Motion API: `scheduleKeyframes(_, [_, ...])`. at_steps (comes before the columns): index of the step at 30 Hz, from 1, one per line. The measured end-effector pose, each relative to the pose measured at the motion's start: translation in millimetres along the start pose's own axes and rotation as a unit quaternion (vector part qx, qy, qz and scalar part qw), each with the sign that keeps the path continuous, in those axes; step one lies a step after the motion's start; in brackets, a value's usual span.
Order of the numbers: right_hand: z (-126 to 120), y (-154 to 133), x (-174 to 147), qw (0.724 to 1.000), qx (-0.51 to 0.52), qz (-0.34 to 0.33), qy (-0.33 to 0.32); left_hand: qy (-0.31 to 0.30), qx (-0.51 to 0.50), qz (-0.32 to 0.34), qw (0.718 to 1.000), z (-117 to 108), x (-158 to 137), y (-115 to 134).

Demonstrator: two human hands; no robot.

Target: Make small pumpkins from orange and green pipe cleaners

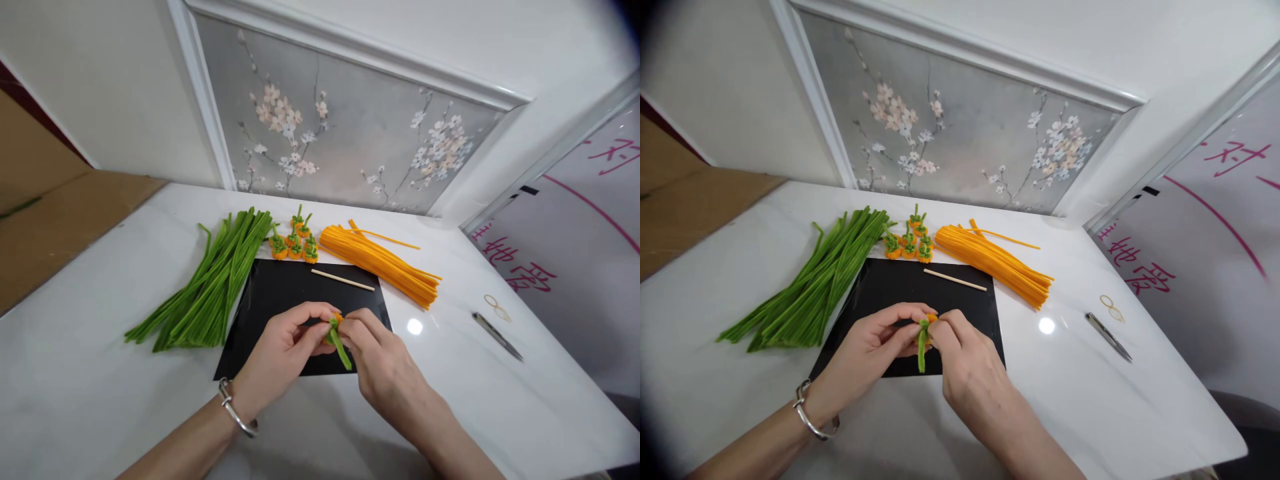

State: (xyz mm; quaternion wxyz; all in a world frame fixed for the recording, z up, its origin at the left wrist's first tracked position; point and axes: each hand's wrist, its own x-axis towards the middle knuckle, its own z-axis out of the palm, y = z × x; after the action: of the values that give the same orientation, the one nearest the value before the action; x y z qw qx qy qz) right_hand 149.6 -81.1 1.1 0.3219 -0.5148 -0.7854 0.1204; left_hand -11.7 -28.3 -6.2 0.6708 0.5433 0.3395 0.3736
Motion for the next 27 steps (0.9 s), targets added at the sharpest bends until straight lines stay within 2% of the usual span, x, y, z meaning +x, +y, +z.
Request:
scheduleKeyframes(4, [-6.8, -0.1, 0.4, 0.999, -0.016, -0.012, -0.044, -0.009, 0.033, -0.008, 0.999, 0.4, 0.6, 1.5])
scheduleKeyframes(6, [-11.7, 1.1, 1.5, 0.998, 0.0, -0.015, -0.053, -0.005, 0.064, 0.014, 0.998, 1.1, -0.1, 1.8])
scheduleKeyframes(9, [-16.3, 3.2, 3.4, 0.999, 0.047, 0.02, -0.015, 0.01, 0.16, 0.082, 0.984, 2.1, -2.4, 1.4])
scheduleKeyframes(12, [-14.2, 3.5, 4.3, 0.995, 0.07, 0.057, 0.043, 0.027, 0.261, 0.134, 0.956, 1.8, -4.8, -0.2])
scheduleKeyframes(16, [-6.7, 1.8, 4.4, 0.995, 0.064, 0.052, 0.062, 0.039, 0.336, 0.176, 0.924, 0.9, -6.3, -3.1])
scheduleKeyframes(20, [-2.9, 1.2, 4.7, 0.996, 0.05, 0.011, 0.075, 0.035, 0.342, 0.188, 0.92, 1.6, -7.2, -4.3])
scheduleKeyframes(27, [0.0, 2.1, 5.3, 0.994, 0.067, 0.01, 0.086, 0.027, 0.288, 0.144, 0.946, 4.3, -8.8, -2.8])
